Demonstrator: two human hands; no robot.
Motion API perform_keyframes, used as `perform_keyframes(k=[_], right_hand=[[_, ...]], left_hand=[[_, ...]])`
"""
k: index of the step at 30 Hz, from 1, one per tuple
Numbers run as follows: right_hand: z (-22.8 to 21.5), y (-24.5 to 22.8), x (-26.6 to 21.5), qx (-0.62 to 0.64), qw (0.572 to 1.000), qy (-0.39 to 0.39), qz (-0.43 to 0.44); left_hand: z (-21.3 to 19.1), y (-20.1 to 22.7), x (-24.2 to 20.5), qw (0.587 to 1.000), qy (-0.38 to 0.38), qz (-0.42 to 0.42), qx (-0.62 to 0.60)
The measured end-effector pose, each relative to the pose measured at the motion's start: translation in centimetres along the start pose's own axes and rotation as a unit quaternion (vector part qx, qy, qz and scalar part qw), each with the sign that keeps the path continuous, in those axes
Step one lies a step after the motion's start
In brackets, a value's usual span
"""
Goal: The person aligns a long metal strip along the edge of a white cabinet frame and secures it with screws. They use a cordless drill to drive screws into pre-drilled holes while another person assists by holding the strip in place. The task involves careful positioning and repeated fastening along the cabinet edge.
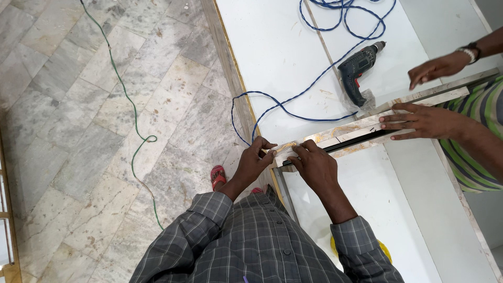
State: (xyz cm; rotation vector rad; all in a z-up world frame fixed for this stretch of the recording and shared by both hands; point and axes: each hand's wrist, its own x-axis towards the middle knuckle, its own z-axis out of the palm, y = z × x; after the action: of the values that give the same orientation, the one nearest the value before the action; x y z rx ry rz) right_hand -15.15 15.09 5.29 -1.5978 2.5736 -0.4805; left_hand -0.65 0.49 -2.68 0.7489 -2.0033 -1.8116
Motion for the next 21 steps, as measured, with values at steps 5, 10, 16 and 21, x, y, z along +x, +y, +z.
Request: perform_keyframes(k=[5, 10, 16, 21], right_hand=[[-0.1, -0.2, 0.0, 0.000, 1.000, 0.002, -0.003], [-0.7, -0.1, 0.3, 0.034, 0.999, -0.013, 0.017], [-0.2, 1.7, 3.7, 0.485, 0.842, -0.118, 0.205], [0.9, 2.8, 3.6, 0.559, 0.793, -0.124, 0.209]], left_hand=[[0.1, 0.6, -0.3, 0.999, 0.005, -0.003, -0.039], [0.3, -0.3, 0.1, 0.999, -0.006, -0.003, -0.048], [0.8, -2.1, 0.4, 0.996, 0.002, -0.003, -0.084], [0.9, -3.2, 0.9, 0.994, -0.004, -0.022, -0.110]])
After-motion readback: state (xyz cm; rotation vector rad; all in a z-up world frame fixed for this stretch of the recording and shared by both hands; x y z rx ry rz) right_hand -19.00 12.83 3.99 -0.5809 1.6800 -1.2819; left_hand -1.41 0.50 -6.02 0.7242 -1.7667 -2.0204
